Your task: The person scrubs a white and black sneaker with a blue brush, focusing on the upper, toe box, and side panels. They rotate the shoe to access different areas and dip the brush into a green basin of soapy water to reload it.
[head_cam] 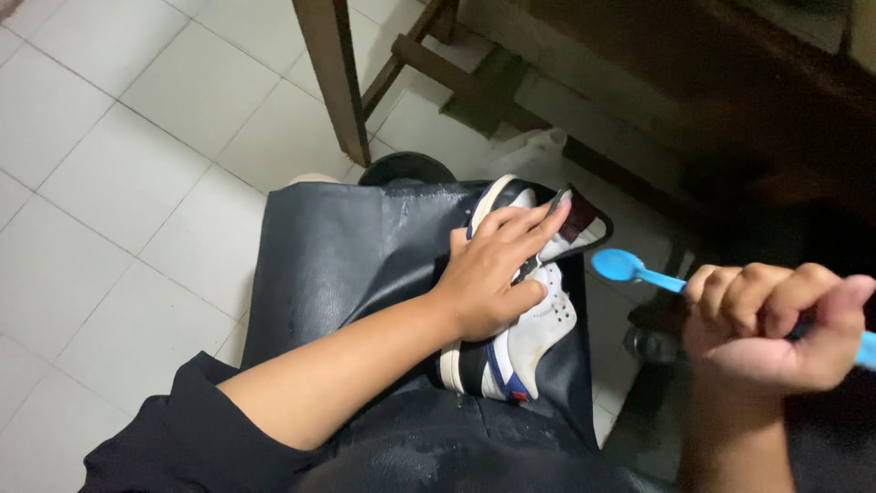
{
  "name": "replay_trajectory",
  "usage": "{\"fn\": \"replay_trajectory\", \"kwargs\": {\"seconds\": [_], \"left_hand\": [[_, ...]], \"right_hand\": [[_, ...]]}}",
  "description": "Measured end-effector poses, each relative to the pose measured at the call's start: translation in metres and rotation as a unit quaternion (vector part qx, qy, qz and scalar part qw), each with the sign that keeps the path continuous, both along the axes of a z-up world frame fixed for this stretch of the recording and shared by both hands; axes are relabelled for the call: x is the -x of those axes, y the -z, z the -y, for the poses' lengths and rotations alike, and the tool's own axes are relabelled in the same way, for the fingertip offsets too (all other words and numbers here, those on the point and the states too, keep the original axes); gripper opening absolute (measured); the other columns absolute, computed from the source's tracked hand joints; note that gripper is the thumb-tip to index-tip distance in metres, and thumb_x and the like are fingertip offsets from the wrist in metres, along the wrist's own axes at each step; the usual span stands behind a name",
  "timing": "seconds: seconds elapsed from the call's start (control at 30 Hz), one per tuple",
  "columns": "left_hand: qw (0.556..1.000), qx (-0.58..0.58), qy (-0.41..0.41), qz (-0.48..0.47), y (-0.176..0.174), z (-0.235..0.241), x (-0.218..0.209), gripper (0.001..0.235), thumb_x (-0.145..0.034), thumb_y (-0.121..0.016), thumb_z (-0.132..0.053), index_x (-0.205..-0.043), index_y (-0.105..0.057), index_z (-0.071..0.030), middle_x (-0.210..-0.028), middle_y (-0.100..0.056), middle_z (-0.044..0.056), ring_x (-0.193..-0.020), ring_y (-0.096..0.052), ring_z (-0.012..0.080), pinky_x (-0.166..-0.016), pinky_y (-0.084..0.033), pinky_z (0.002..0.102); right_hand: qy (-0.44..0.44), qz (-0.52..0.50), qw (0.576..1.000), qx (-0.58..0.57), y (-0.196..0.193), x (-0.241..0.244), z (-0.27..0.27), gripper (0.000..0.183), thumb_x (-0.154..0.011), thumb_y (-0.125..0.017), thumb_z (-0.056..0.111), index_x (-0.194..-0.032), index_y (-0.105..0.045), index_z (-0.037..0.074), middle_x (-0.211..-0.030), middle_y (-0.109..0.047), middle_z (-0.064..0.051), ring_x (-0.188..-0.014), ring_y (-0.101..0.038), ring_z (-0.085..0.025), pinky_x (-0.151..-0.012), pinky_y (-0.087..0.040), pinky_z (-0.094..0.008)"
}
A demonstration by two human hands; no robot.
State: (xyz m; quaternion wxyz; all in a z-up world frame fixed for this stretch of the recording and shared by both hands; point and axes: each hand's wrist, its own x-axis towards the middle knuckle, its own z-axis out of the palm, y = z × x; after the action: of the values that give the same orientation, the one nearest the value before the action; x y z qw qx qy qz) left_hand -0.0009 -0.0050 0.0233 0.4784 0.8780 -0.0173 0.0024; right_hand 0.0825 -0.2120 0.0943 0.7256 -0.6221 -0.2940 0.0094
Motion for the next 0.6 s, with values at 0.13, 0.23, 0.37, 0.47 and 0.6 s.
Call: {"fn": "replay_trajectory", "kwargs": {"seconds": [0.13,0.23,0.37,0.47,0.6], "left_hand": [[1.0,0.005,0.003,-0.008,-0.003,0.0,0.002,0.086,-0.078,-0.042,-0.036,-0.161,-0.024,-0.025,-0.167,-0.037,0.005,-0.146,-0.031,0.0271,-0.096,-0.027,0.066],[1.0,0.012,0.006,0.026,0.008,-0.004,0.002,0.084,-0.082,-0.037,-0.048,-0.162,-0.021,-0.027,-0.166,-0.039,0.011,-0.149,-0.032,0.0324,-0.099,-0.027,0.067],[0.999,0.018,0.009,0.028,0.011,-0.004,0.007,0.087,-0.079,-0.038,-0.044,-0.162,-0.02,-0.027,-0.167,-0.038,0.011,-0.148,-0.031,0.0344,-0.097,-0.028,0.064],[0.998,0.046,-0.005,0.03,0.019,-0.008,0.008,0.09,-0.075,-0.039,-0.044,-0.163,-0.024,-0.029,-0.167,-0.037,0.005,-0.151,-0.031,0.0303,-0.098,-0.025,0.051],[0.998,0.042,-0.007,0.038,0.008,-0.007,0.012,0.085,-0.079,-0.036,-0.044,-0.16,-0.029,-0.024,-0.166,-0.039,0.011,-0.149,-0.031,0.0335,-0.098,-0.029,0.059]], "right_hand": [[-0.168,-0.165,0.948,-0.212,0.041,0.03,-0.013,0.022,-0.072,-0.053,0.013,-0.067,-0.032,0.017,-0.057,-0.02,0.001,-0.048,-0.016,-0.018,-0.048,-0.017,-0.038],[-0.069,-0.157,0.982,-0.084,0.04,-0.01,0.003,0.036,-0.092,-0.04,0.037,-0.063,-0.027,0.02,-0.045,-0.016,0.003,-0.035,-0.015,-0.016,-0.04,-0.02,-0.037],[-0.007,-0.112,0.991,-0.075,0.014,0.015,-0.004,0.056,-0.104,-0.037,0.056,-0.062,-0.025,0.021,-0.047,-0.015,0.003,-0.038,-0.012,-0.014,-0.041,-0.016,-0.033],[-0.061,-0.179,0.968,-0.167,0.054,0.018,-0.025,0.052,-0.107,-0.034,0.043,-0.059,-0.031,0.02,-0.041,-0.022,0.002,-0.03,-0.022,-0.017,-0.034,-0.019,-0.034],[0.072,-0.038,0.997,0.006,0.035,-0.03,0.007,0.05,-0.106,-0.039,0.049,-0.068,-0.024,0.02,-0.052,-0.019,-0.001,-0.045,-0.015,-0.014,-0.049,-0.017,-0.033]]}}
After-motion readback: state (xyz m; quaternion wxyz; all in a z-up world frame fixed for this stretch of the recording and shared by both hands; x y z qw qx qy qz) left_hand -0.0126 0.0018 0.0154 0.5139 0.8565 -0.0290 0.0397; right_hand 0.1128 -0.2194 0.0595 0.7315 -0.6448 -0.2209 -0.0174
